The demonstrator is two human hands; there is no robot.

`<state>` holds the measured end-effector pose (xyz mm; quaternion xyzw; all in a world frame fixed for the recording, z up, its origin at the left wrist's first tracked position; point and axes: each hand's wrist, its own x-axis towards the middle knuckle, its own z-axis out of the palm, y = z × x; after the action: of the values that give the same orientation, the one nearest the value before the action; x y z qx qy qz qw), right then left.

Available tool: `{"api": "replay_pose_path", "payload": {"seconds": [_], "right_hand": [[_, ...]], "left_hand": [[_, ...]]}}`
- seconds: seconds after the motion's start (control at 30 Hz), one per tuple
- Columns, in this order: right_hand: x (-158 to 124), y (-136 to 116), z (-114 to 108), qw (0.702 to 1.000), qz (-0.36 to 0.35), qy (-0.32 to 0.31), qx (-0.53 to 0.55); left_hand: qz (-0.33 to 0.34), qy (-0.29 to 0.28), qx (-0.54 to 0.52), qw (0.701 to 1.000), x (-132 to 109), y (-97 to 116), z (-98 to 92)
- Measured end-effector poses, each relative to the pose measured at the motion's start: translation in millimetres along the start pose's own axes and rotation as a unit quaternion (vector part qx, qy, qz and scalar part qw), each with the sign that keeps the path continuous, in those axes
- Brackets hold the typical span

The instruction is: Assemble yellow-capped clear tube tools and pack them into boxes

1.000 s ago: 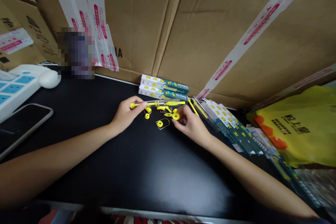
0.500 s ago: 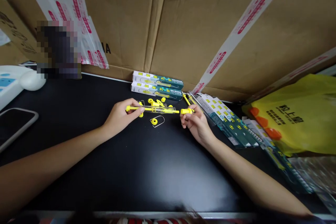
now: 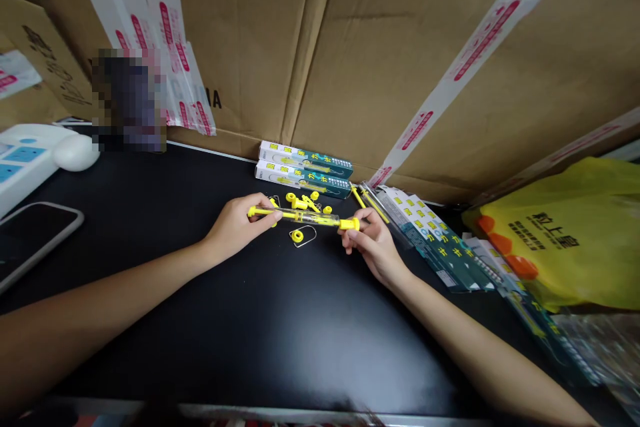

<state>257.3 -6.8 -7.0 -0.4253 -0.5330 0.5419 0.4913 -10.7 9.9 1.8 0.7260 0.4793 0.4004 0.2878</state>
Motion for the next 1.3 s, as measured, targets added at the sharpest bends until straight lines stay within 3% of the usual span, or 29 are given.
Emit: {"api": "replay_pose_path", "payload": {"seconds": [0.4,0.7,1.13,1.3], "right_hand": [[-3.3,1.8,4.8,1.0,0.006,-0.008,0.0],[-4.3,5.6,3.7,0.995,0.013,-0.059,-0.076],[-6.6,2.6,7.2,0.992,0.011,-0.065,-0.107],[-6.8,1.8,7.3,0.991,0.001,-0.074,-0.109]], "left_hand": [[0.004,-0.028,-0.011,1.0,0.3,-3.0,0.9],[0.026,-0.038,-0.007,0.999,-1.5,-4.1,2.5],[0.016,-0.061,-0.017,0.998,0.1,-5.0,2.7],[0.017,-0.045,-0.023,0.999,0.9,-4.8,1.0]]}}
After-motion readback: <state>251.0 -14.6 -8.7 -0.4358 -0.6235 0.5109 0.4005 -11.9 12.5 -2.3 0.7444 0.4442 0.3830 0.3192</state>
